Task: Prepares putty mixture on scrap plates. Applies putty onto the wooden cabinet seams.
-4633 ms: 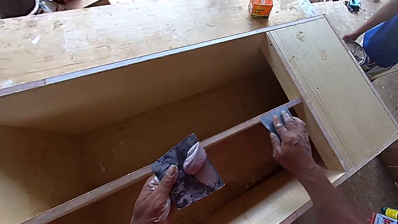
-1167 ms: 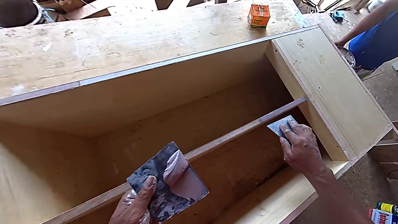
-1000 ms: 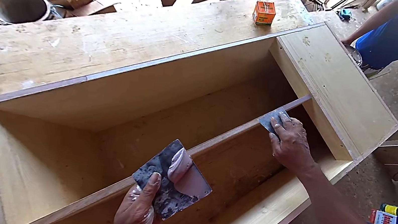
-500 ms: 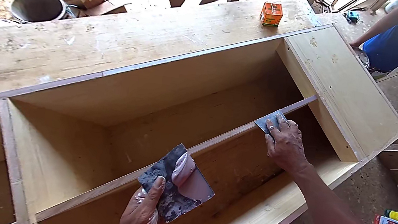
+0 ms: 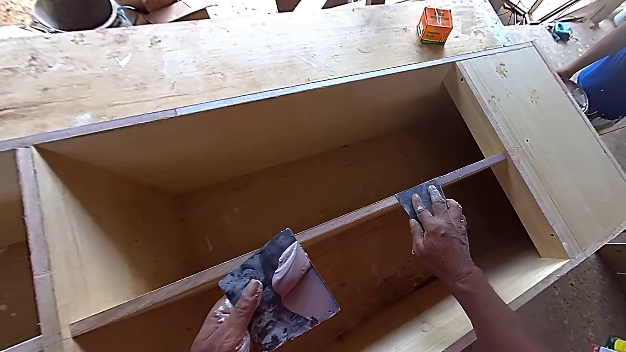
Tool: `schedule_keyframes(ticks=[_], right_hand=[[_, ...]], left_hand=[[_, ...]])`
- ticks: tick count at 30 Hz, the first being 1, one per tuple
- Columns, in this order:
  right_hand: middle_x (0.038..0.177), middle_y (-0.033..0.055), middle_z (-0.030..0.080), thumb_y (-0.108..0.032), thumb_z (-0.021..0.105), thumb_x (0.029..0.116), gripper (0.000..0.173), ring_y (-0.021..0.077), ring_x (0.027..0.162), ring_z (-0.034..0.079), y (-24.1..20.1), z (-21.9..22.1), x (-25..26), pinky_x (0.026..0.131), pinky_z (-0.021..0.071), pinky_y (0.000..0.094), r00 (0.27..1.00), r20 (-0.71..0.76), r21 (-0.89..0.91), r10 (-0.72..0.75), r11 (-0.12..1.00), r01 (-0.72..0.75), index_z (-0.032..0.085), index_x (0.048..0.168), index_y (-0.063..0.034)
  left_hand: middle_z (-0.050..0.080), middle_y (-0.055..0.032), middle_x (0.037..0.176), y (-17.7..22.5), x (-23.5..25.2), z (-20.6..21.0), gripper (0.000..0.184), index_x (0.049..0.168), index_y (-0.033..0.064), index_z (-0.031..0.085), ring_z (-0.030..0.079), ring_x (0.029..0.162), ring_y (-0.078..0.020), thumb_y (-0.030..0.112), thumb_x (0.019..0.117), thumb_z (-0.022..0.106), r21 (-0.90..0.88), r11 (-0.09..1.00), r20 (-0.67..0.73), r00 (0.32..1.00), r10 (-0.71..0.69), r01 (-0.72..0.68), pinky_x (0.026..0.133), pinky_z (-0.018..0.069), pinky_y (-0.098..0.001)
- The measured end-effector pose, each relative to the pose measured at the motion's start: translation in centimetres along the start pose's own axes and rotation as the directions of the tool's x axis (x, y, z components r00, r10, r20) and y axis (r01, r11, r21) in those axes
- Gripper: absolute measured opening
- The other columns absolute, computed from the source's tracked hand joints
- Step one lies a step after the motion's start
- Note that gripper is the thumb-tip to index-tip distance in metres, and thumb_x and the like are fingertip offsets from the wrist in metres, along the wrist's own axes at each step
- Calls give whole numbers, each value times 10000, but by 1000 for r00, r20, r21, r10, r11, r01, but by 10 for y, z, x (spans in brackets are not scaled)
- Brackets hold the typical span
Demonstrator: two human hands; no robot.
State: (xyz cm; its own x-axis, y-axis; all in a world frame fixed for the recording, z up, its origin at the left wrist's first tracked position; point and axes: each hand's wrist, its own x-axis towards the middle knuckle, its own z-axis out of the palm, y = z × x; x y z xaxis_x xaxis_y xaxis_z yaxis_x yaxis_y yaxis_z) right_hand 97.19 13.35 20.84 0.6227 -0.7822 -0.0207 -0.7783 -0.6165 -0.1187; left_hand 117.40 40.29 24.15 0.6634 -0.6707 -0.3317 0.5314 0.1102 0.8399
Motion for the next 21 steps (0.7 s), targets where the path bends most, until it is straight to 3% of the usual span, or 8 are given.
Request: schedule_keyframes(ticks=[4,7,11,16,21], right_hand=[[1510,145,540,-363,451,1024,443,455,1390,454,6,-16,-20,1072,399,647,1000,-8,6,3,1000,-3,673,1371,-200],[1551,159,491,-350,459,1029,459,468,1411,429,-9,-14,-19,1091,389,647,995,-97,29,-14,999,17,636,1418,-183],[1601,165,420,-363,466,1034,490,465,1436,399,-23,6,-8,1111,382,628,999,-42,12,16,1000,-15,566,1486,-200],[1519,157,528,-365,454,1025,449,473,1388,457,-11,3,-35,1094,386,650,999,-40,16,3,1000,-2,664,1382,-191],[1563,185,467,-360,448,1036,477,473,1426,412,-25,3,-24,1114,369,644,995,-96,26,-12,1000,15,601,1453,-186]], left_hand=[[760,-47,960,2,-2,-2,223,1142,75,646,744,872,-121,166,1068,457,-12,1000,1,1000,4,-4,796,634,-305],[757,-46,974,1,-2,-3,216,1149,77,645,742,882,-124,175,1064,472,-8,1000,8,1000,6,-6,805,631,-310],[759,-41,959,2,-4,-1,213,1130,81,649,742,870,-114,166,1064,465,9,1000,9,1000,12,-12,799,632,-302],[759,-57,984,4,-11,-5,212,1151,77,649,743,895,-128,188,1062,491,-13,999,16,999,29,-29,819,631,-317],[759,-53,996,4,-17,-5,235,1154,74,649,743,907,-130,176,1070,454,0,999,-2,999,45,-45,833,629,-318]])
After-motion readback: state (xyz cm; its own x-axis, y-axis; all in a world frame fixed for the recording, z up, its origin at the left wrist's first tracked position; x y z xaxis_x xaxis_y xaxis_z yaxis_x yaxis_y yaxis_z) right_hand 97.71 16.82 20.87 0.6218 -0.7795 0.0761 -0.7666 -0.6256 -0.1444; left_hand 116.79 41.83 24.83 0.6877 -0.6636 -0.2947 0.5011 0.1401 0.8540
